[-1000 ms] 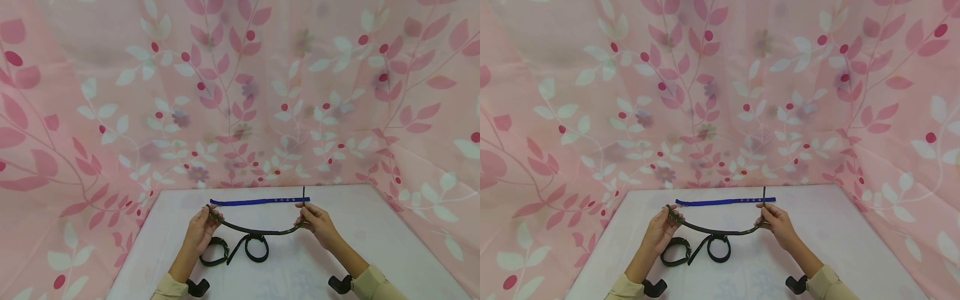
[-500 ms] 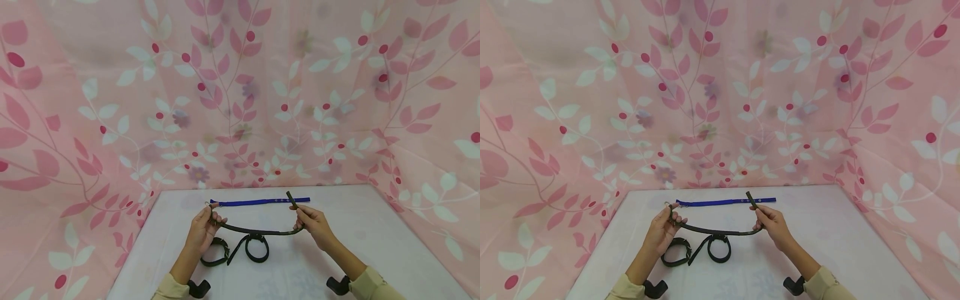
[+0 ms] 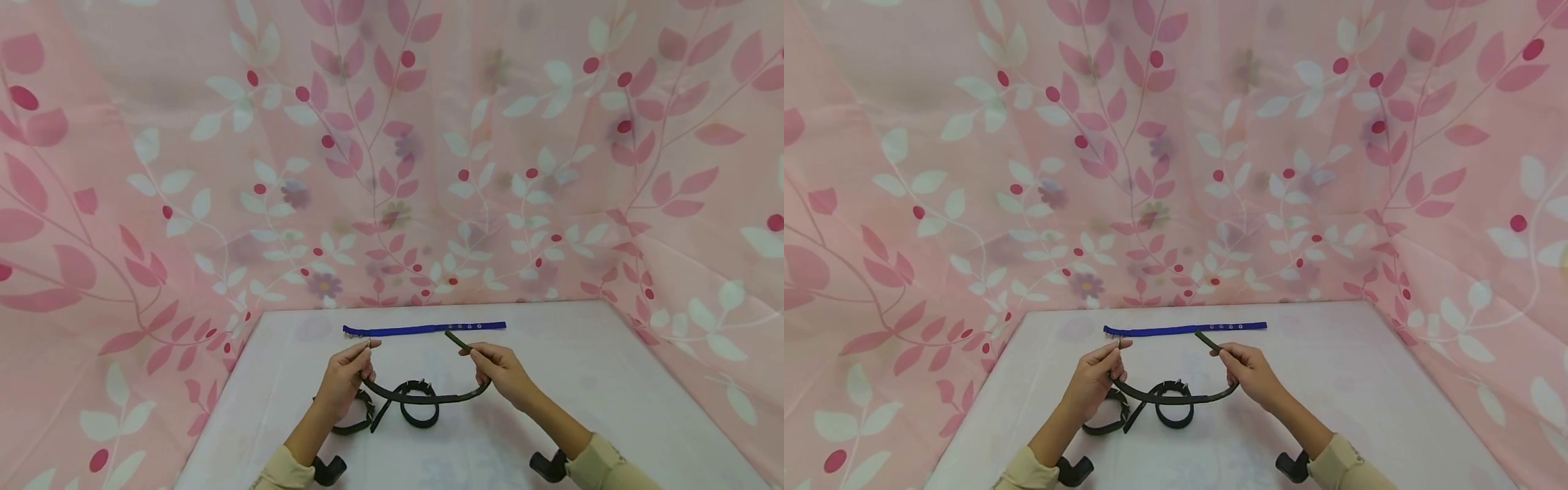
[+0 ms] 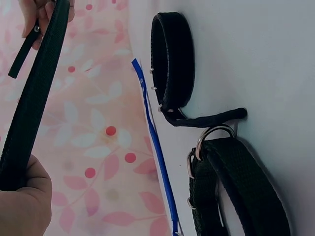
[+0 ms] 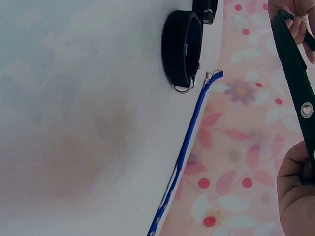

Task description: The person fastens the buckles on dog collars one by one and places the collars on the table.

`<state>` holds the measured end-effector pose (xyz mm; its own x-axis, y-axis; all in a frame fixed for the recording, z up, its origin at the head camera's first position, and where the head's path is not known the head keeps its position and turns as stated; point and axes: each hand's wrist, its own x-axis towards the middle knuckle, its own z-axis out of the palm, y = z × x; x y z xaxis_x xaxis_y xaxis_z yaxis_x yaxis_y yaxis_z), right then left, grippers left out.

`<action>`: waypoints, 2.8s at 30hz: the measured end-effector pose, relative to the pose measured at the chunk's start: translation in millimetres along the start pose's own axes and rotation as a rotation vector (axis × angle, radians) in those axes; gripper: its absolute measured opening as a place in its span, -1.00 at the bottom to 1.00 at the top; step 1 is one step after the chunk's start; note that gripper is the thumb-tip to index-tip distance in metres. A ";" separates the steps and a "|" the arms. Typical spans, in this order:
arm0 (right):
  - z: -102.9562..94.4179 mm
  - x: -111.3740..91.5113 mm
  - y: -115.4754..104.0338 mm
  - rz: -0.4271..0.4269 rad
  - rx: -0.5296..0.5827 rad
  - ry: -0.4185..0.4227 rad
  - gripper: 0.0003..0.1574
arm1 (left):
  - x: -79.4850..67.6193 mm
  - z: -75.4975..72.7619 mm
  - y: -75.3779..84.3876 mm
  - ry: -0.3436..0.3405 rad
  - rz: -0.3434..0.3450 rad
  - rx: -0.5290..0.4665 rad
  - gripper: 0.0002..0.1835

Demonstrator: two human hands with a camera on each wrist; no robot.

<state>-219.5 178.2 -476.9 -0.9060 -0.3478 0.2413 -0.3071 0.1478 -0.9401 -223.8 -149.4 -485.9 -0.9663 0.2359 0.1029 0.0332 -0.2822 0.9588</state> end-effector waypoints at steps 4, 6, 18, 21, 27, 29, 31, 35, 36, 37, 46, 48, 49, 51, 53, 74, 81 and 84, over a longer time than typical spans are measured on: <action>5.5 0.9 -2.9 0.000 -0.038 -0.029 -0.69 | -1.3 4.2 0.6 -0.012 0.010 0.083 -0.68; 8.4 1.4 -3.1 -0.006 -0.052 -0.044 -0.70 | -1.6 7.1 0.7 -0.037 0.029 0.130 -0.61; 28.0 2.9 -2.8 -0.057 -0.100 -0.156 -0.73 | -0.5 27.0 -1.7 -0.114 0.010 0.286 -0.61; 32.3 4.1 -2.3 -0.084 -0.116 -0.170 -0.75 | -0.2 32.1 -2.9 -0.131 0.009 0.316 -0.62; 38.9 7.1 -2.8 -0.113 -0.130 -0.193 -0.76 | 1.0 41.5 -2.9 -0.149 0.019 0.360 -0.65; 40.8 7.5 -3.5 -0.115 -0.130 -0.199 -0.75 | 1.5 43.2 -3.9 -0.154 0.019 0.368 -0.67; 42.6 7.6 -4.3 -0.114 -0.126 -0.203 -0.75 | 1.9 44.4 -5.1 -0.162 0.016 0.363 -0.67; 46.4 7.8 -5.3 -0.115 -0.110 -0.208 -0.74 | 0.7 47.6 -6.4 -0.177 0.004 0.336 -0.67; 47.4 8.0 -5.6 -0.116 -0.105 -0.210 -0.73 | 0.2 48.7 -6.6 -0.179 0.000 0.331 -0.67; 48.3 8.0 -5.9 -0.115 -0.101 -0.213 -0.73 | -0.2 49.8 -7.0 -0.179 0.001 0.331 -0.67; 56.5 10.7 -9.6 -0.150 -0.151 -0.167 -0.67 | 0.8 53.7 -12.6 -0.147 0.068 0.437 -0.69; 58.7 11.1 -9.7 -0.161 -0.149 -0.147 -0.68 | 1.0 54.0 -13.5 -0.157 0.060 0.428 -0.71; 59.9 11.3 -9.5 -0.165 -0.150 -0.136 -0.68 | 1.1 54.2 -14.0 -0.165 0.056 0.423 -0.72; 62.6 11.3 -9.5 -0.171 -0.152 -0.115 -0.70 | 1.5 55.1 -14.7 -0.174 0.051 0.416 -0.72; 65.7 11.6 -9.6 -0.178 -0.150 -0.098 -0.71 | 1.2 56.4 -14.9 -0.175 0.052 0.411 -0.70; 86.2 12.0 -15.2 -0.192 0.019 -0.040 -0.65 | -6.8 60.9 -5.3 -0.100 -0.006 0.012 -0.61; 90.2 9.5 -20.4 -0.210 -0.020 0.079 -0.75 | -6.0 62.7 -2.8 -0.076 0.058 0.108 -0.63; 91.6 7.3 -26.0 -0.269 -0.061 0.092 -0.82 | -7.8 64.6 -1.2 -0.083 0.101 0.178 -0.70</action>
<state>-191.4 87.0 -472.8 -0.8112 -0.2972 0.5036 -0.5545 0.1180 -0.8237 -199.8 -90.9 -470.8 -0.9316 0.2930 0.2151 0.1801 -0.1417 0.9734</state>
